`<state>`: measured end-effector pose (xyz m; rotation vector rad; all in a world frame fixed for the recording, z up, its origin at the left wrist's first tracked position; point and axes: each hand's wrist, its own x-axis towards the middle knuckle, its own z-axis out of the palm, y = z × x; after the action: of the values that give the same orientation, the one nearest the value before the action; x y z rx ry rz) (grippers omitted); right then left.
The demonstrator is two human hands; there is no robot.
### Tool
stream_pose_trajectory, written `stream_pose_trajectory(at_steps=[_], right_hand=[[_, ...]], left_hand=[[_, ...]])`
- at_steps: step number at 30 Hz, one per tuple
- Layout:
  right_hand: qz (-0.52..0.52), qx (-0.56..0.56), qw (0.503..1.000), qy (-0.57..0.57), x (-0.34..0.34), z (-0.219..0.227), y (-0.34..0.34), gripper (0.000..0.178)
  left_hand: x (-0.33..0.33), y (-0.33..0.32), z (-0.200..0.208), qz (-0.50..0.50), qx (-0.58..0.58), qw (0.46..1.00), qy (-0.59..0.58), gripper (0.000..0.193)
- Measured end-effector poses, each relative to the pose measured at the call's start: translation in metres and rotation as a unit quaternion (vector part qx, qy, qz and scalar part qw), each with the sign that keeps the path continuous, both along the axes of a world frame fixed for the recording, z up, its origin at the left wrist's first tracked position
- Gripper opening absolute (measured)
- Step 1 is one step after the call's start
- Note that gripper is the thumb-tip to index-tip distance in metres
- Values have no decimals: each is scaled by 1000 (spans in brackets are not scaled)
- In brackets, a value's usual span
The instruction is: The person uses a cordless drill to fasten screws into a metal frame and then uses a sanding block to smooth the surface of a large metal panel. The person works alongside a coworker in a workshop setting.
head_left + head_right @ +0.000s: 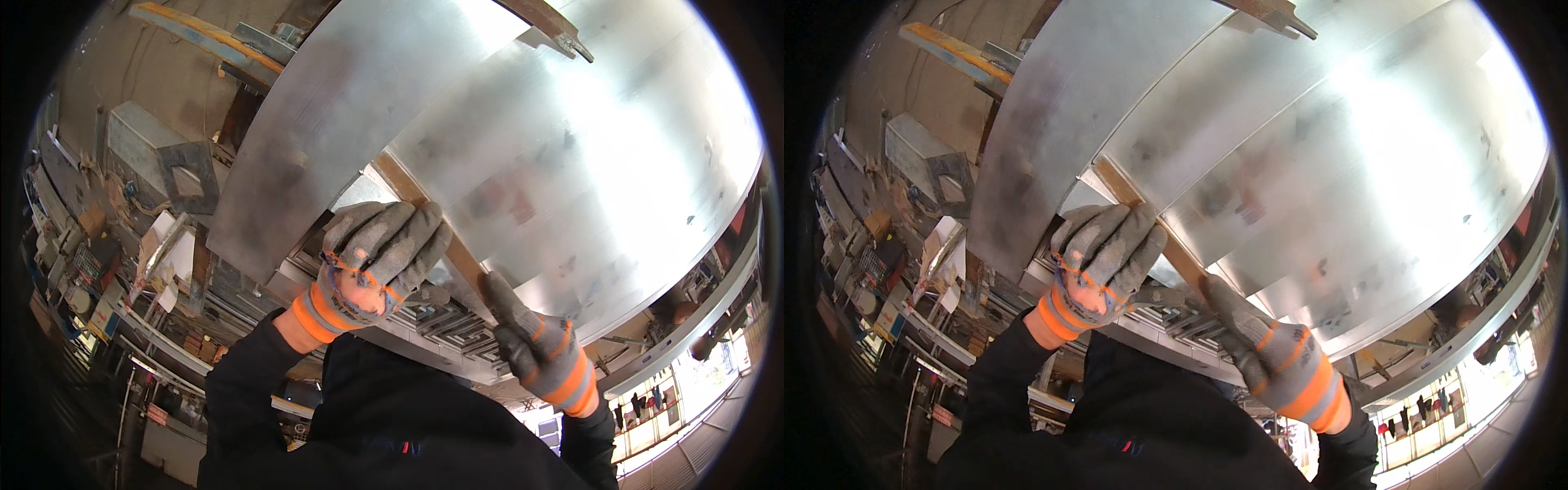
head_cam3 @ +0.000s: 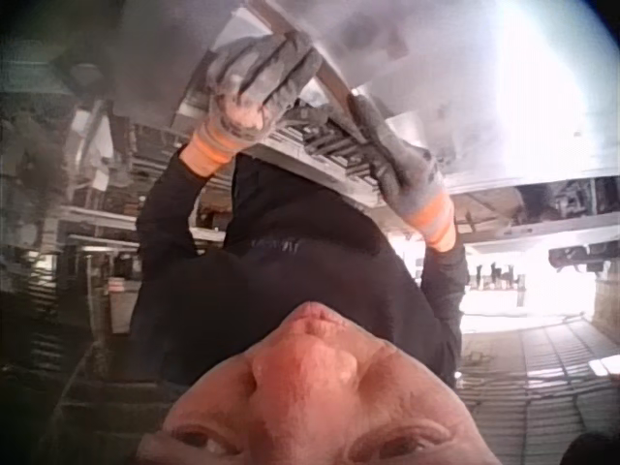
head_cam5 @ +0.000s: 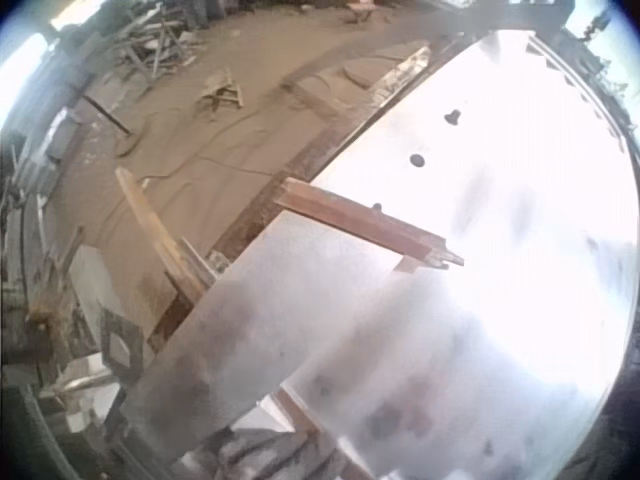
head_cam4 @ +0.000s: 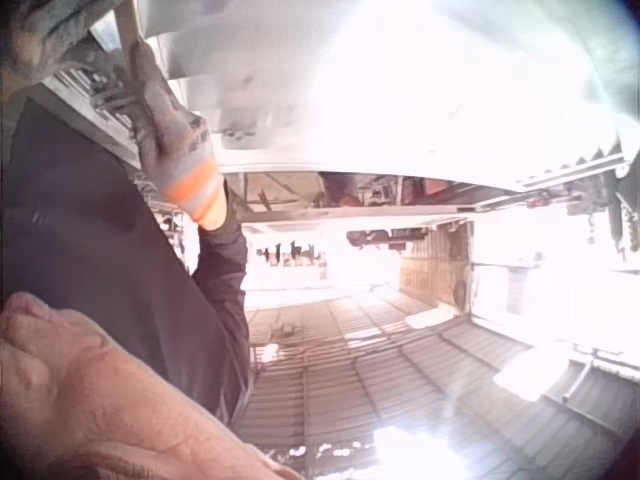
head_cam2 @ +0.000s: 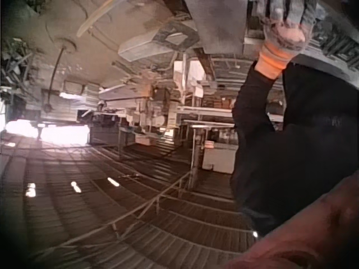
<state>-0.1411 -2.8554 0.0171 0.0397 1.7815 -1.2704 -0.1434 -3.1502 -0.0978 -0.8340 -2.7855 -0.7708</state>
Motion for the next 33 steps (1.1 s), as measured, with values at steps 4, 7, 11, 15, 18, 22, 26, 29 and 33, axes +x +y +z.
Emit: stream_pose_trajectory(at_steps=[4,7,11,15,18,22,26,29,33], right_hand=[[0,8,1000,-25,2,4,-2,63],[3,19,999,-29,3,6,-2,63],[22,39,997,-70,4,8,-1,62],[29,61,998,-19,8,6,0,63],[-11,6,999,-32,11,5,3,63],[50,54,997,25,15,2,4,64],[25,14,999,26,16,-1,4,64],[51,24,997,49,14,-1,6,63],[13,-5,1000,8,11,1,9,63]], left_hand=[[-1,-1,1,-20,-26,999,-33,47],[-2,-2,-1,-11,-4,1000,-4,50],[-1,-3,-2,-8,20,999,-37,48],[2,-2,-5,-19,-47,999,-8,56],[4,-2,-6,-13,25,999,-21,63],[5,-4,-6,-13,-38,999,-22,43],[5,-4,-4,-30,-69,997,-21,53],[6,-3,-4,7,-20,999,-37,53],[7,0,-5,-11,6,999,-31,58]])
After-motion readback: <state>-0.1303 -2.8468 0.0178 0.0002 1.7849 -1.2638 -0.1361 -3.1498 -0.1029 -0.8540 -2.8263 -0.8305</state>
